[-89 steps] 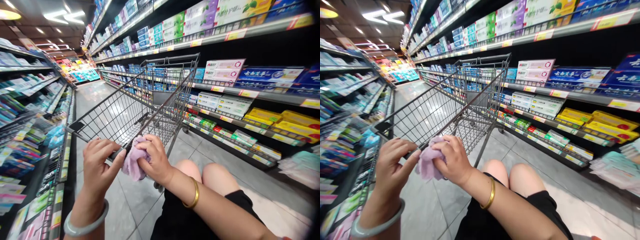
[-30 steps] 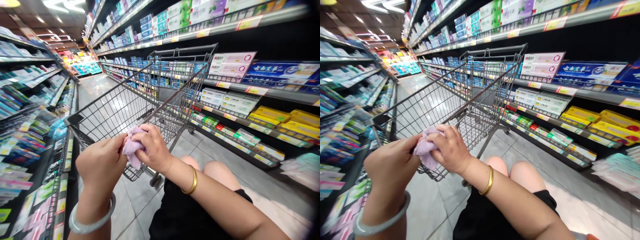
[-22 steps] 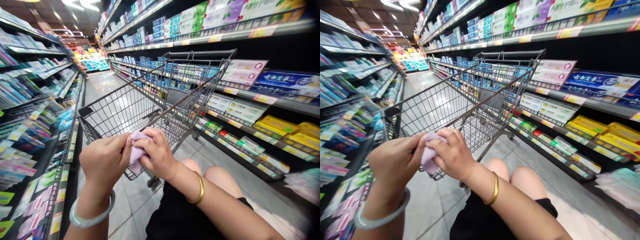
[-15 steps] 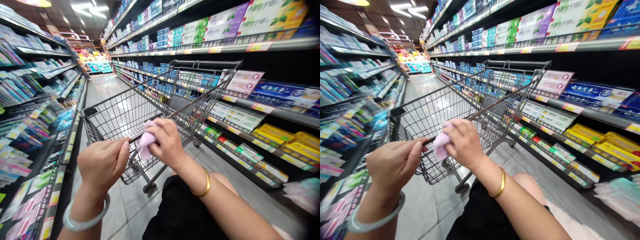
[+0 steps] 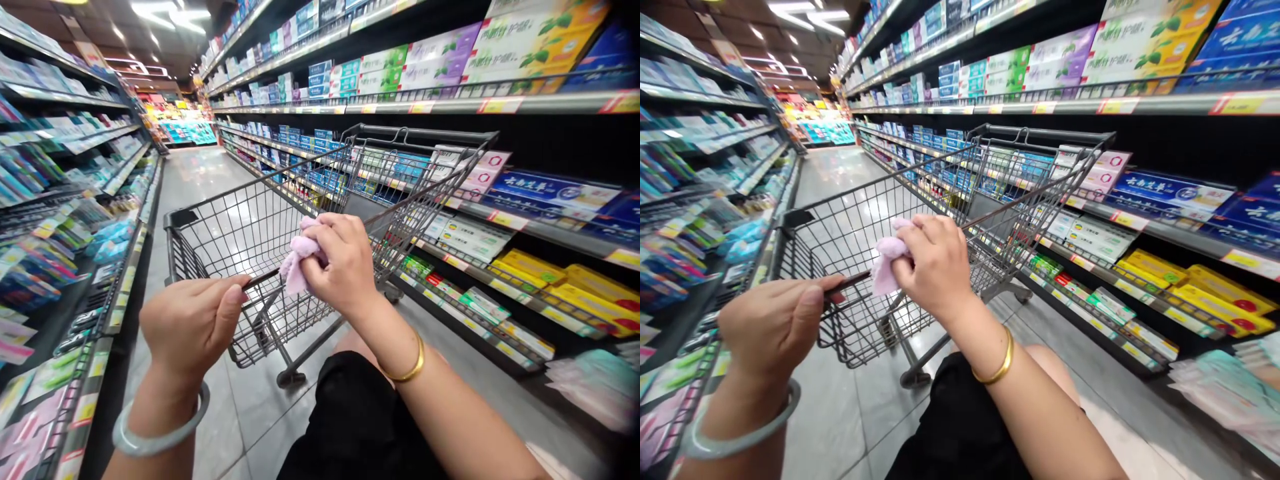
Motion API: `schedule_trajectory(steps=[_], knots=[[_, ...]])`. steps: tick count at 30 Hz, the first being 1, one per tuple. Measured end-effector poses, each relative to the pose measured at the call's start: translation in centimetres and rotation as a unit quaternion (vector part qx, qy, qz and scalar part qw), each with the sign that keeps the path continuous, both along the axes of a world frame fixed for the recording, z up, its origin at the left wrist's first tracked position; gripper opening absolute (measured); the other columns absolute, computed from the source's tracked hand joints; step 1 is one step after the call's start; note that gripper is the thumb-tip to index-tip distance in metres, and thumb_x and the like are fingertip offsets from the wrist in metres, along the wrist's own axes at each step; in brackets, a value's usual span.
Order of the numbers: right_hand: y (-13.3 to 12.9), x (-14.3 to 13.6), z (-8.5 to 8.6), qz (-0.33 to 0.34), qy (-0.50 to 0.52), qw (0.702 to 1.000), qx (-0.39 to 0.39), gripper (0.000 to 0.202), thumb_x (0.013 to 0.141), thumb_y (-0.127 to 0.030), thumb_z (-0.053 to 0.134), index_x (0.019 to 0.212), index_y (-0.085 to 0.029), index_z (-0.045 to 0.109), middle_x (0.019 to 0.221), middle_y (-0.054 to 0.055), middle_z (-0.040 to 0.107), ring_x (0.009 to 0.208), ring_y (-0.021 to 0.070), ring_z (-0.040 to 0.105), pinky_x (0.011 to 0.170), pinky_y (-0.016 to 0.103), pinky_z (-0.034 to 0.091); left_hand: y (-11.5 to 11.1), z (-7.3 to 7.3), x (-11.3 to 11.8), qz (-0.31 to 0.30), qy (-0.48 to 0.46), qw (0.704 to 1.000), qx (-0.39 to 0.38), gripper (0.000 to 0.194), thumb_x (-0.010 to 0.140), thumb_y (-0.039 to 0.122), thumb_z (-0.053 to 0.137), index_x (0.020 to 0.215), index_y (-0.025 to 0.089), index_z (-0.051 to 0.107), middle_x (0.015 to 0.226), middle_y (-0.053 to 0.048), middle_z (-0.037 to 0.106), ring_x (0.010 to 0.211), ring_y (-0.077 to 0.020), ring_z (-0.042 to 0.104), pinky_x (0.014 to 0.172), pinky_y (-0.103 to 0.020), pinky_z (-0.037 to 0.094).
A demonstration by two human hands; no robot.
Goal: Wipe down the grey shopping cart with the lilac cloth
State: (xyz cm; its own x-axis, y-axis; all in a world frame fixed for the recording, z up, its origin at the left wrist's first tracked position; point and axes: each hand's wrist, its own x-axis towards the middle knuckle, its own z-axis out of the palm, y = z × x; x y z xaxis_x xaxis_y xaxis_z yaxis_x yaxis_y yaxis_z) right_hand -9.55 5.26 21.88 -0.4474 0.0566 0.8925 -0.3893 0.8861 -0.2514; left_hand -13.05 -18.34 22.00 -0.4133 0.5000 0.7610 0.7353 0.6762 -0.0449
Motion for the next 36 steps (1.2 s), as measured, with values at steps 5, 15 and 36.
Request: schedule_trajectory(steps=[5,15,36], knots=[[-3.8,0.4,0.1,0.036,-0.005,0.990,0.134,0.028,0.100,-0.032,0.056,0.126,-0.026,0.063,0.133,0.006,0.064,0.129,0.0265,0.050,0.107,0.046,0.043,-0.1,0.2,-0.8,-0.004,0.009,1.000,-0.014,0.050,0.104,0.039,0.035,0.073,0.022,0.070,0.070,-0.005,0.071,0.067,-0.0206,0.065,0.060,-0.035,0.041],[1.6,0.0,1.1,-0.013,0.013,1.000,0.014,0.027,0.092,-0.023,0.061,0.118,-0.026,0.067,0.128,0.008,0.062,0.122,0.0299,0.052,0.105,0.053,0.044,0.4,0.5,-1.1,0.014,-0.111,0.993,0.044,0.051,0.101,0.056,0.035,0.097,0.030,0.078,0.077,-0.001,0.078,0.080,-0.0241,0.073,0.068,-0.042,0.049],[-3.8,1.3,-7.8,0.069,-0.014,0.993,0.095,0.022,0.099,-0.027,0.058,0.118,-0.025,0.069,0.124,0.007,0.065,0.123,0.0243,0.053,0.104,0.041,0.047,3.4,2.9,-0.3,0.092,-0.073,0.989,-0.085,0.057,0.105,0.058,0.030,0.117,0.025,0.075,0.090,-0.007,0.080,0.079,-0.0252,0.072,0.078,-0.041,0.042]])
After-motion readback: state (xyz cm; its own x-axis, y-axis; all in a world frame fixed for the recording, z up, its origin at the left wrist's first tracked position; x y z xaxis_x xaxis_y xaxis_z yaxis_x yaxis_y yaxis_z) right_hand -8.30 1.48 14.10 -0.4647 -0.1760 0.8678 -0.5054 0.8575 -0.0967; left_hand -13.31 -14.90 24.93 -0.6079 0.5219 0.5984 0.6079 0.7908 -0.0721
